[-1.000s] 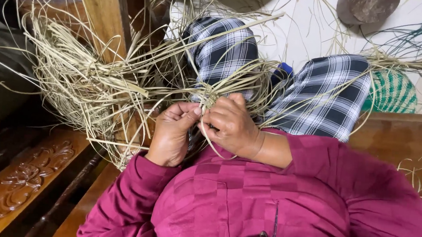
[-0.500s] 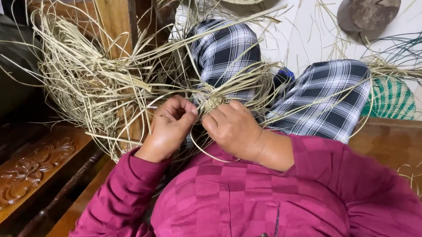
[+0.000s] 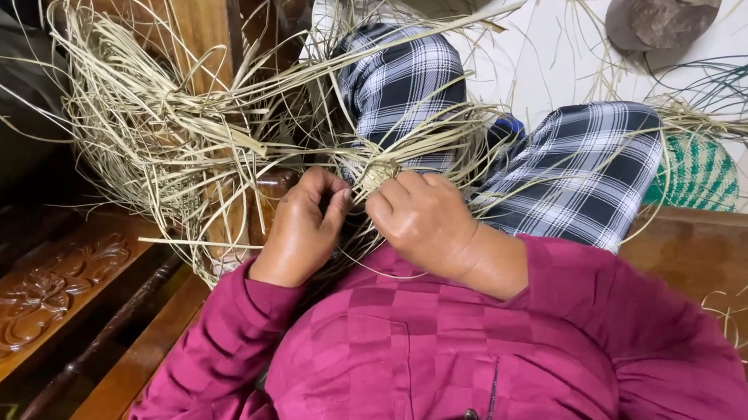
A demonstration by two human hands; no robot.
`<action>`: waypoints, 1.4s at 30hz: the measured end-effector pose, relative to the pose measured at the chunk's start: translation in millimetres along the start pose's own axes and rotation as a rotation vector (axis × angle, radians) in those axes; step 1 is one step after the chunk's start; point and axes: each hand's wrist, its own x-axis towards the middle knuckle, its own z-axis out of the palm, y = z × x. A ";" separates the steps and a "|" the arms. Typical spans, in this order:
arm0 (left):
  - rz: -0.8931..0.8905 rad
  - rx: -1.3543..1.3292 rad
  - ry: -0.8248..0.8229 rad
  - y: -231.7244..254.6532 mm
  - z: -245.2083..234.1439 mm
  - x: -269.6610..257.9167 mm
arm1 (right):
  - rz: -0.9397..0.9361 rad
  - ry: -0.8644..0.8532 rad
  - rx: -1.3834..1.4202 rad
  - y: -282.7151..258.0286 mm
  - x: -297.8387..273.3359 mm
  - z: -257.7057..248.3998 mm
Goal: A person is weaving dried straw into a coiled mat or basket, using their hands and a small wooden tool to guide the strands.
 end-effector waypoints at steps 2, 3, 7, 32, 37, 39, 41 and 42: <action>0.004 0.007 0.009 -2.8 1.6 0.1 | -0.023 -0.004 -0.057 5.8 -0.2 -3.4; 0.000 0.004 0.009 -4.3 2.6 0.2 | -0.024 -0.007 -0.055 8.9 -0.1 -6.6; 0.031 0.041 0.035 -10.8 6.4 2.0 | -0.039 -0.010 -0.101 20.7 1.4 -21.6; -0.143 -0.519 0.030 -39.9 40.9 21.4 | -0.153 0.060 -0.088 29.2 12.2 -37.4; -0.145 -0.543 0.051 -45.6 42.2 26.0 | -0.131 -0.005 -0.134 50.0 -1.6 -55.0; -0.161 -0.572 0.054 -40.4 39.9 26.2 | -0.117 -0.043 -0.141 62.7 -16.4 -61.8; -0.172 -0.575 0.031 -29.5 35.1 24.7 | -0.033 -0.089 -0.209 76.2 -35.2 -68.6; -0.173 -0.578 0.032 -31.2 36.2 24.7 | -0.035 -0.092 -0.208 85.3 -46.6 -73.2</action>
